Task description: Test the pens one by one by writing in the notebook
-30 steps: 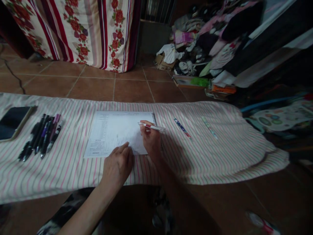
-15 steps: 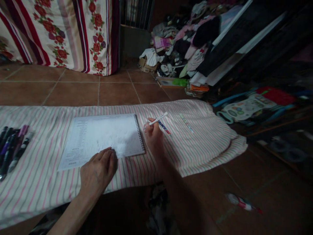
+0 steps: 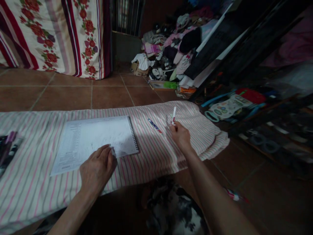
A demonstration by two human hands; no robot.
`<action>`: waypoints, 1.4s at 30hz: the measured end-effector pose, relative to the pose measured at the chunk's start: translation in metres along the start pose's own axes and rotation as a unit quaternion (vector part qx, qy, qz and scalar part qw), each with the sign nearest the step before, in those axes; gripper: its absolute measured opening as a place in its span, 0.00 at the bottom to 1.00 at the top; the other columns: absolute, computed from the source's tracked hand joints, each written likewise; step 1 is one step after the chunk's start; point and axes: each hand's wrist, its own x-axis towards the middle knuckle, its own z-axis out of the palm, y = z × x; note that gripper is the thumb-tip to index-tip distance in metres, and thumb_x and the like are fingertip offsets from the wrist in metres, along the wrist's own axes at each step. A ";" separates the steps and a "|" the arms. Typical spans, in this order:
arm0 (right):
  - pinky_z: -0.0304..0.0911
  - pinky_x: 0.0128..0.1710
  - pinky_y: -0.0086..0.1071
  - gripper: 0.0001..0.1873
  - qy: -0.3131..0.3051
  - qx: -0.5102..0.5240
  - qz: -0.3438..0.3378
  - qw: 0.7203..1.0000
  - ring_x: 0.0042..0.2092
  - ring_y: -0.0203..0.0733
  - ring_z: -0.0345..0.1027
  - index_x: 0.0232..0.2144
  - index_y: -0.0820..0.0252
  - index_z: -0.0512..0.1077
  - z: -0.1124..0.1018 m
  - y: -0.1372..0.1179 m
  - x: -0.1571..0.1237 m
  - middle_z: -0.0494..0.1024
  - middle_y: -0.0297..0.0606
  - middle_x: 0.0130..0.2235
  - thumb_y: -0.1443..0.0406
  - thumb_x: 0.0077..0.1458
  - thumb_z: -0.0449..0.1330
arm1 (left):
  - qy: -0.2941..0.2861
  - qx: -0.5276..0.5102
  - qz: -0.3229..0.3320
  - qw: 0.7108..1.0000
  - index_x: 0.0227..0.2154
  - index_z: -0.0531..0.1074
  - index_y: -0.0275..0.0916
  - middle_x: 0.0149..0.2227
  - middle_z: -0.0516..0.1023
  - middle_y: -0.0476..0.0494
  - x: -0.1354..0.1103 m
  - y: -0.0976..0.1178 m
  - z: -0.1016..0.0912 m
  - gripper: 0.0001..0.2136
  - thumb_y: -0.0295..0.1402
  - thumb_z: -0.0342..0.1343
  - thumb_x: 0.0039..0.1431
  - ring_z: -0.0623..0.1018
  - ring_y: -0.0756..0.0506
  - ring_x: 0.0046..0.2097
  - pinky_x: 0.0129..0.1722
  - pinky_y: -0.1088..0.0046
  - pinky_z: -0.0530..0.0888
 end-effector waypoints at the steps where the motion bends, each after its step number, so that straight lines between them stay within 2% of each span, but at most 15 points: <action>1: 0.59 0.33 0.32 0.19 0.000 -0.024 0.001 1.000 0.36 0.47 0.71 0.44 0.62 0.71 -0.004 0.011 0.007 0.78 0.44 0.34 0.60 0.56 0.49 | -0.001 -0.001 -0.001 1.000 0.38 0.75 0.39 0.45 0.78 0.47 0.000 0.001 0.000 0.14 0.33 0.45 0.60 0.79 0.44 0.38 0.26 0.71 0.72; 3: 0.58 0.33 0.32 0.18 -0.007 -0.067 0.012 0.998 0.37 0.47 0.71 0.43 0.60 0.72 -0.011 0.034 0.022 0.79 0.44 0.36 0.60 0.56 0.49 | -0.002 0.000 -0.003 1.000 0.38 0.75 0.39 0.45 0.78 0.47 0.000 0.002 0.001 0.14 0.33 0.44 0.60 0.79 0.44 0.38 0.27 0.70 0.72; 7: 0.60 0.34 0.33 0.19 -0.058 -0.125 0.059 0.989 0.40 0.49 0.71 0.41 0.61 0.74 -0.015 0.069 0.042 0.78 0.46 0.39 0.59 0.56 0.49 | -0.009 -0.004 -0.009 1.000 0.38 0.75 0.40 0.46 0.77 0.48 0.000 0.001 0.002 0.13 0.33 0.45 0.59 0.79 0.45 0.39 0.29 0.71 0.73; 14: 0.62 0.35 0.32 0.17 -0.090 -0.130 0.100 0.982 0.41 0.47 0.72 0.38 0.64 0.76 -0.006 0.097 0.056 0.78 0.48 0.41 0.62 0.54 0.52 | -0.010 -0.003 0.002 1.000 0.38 0.75 0.39 0.44 0.78 0.46 -0.001 -0.002 0.006 0.14 0.35 0.45 0.59 0.78 0.44 0.39 0.30 0.70 0.74; 20: 0.63 0.34 0.28 0.14 -0.100 -0.105 0.101 0.984 0.38 0.42 0.73 0.39 0.59 0.77 0.003 0.101 0.066 0.79 0.42 0.40 0.63 0.51 0.55 | -0.007 -0.001 0.013 1.000 0.37 0.76 0.39 0.42 0.79 0.45 -0.001 0.000 0.004 0.14 0.35 0.45 0.59 0.78 0.44 0.39 0.29 0.71 0.73; 24: 0.63 0.33 0.29 0.15 -0.104 -0.099 0.101 0.985 0.39 0.42 0.73 0.39 0.58 0.76 0.010 0.098 0.073 0.79 0.40 0.39 0.63 0.50 0.56 | -0.003 0.006 0.021 1.000 0.36 0.76 0.40 0.42 0.79 0.46 -0.002 0.000 0.005 0.14 0.35 0.45 0.59 0.78 0.45 0.38 0.28 0.73 0.72; 34: 0.63 0.36 0.31 0.16 -0.125 -0.109 0.078 0.983 0.42 0.45 0.72 0.40 0.58 0.76 0.026 0.093 0.077 0.79 0.42 0.42 0.63 0.51 0.53 | -0.002 0.004 0.024 1.000 0.36 0.75 0.39 0.42 0.79 0.48 -0.003 -0.004 0.009 0.13 0.35 0.45 0.60 0.78 0.45 0.39 0.28 0.73 0.72; 42: 0.63 0.35 0.31 0.17 -0.129 -0.109 0.070 0.983 0.41 0.45 0.72 0.40 0.57 0.76 0.026 0.086 0.079 0.79 0.42 0.41 0.59 0.52 0.54 | -0.009 -0.004 0.015 1.000 0.36 0.75 0.39 0.42 0.79 0.48 -0.003 -0.002 0.007 0.13 0.35 0.45 0.60 0.78 0.45 0.39 0.29 0.72 0.72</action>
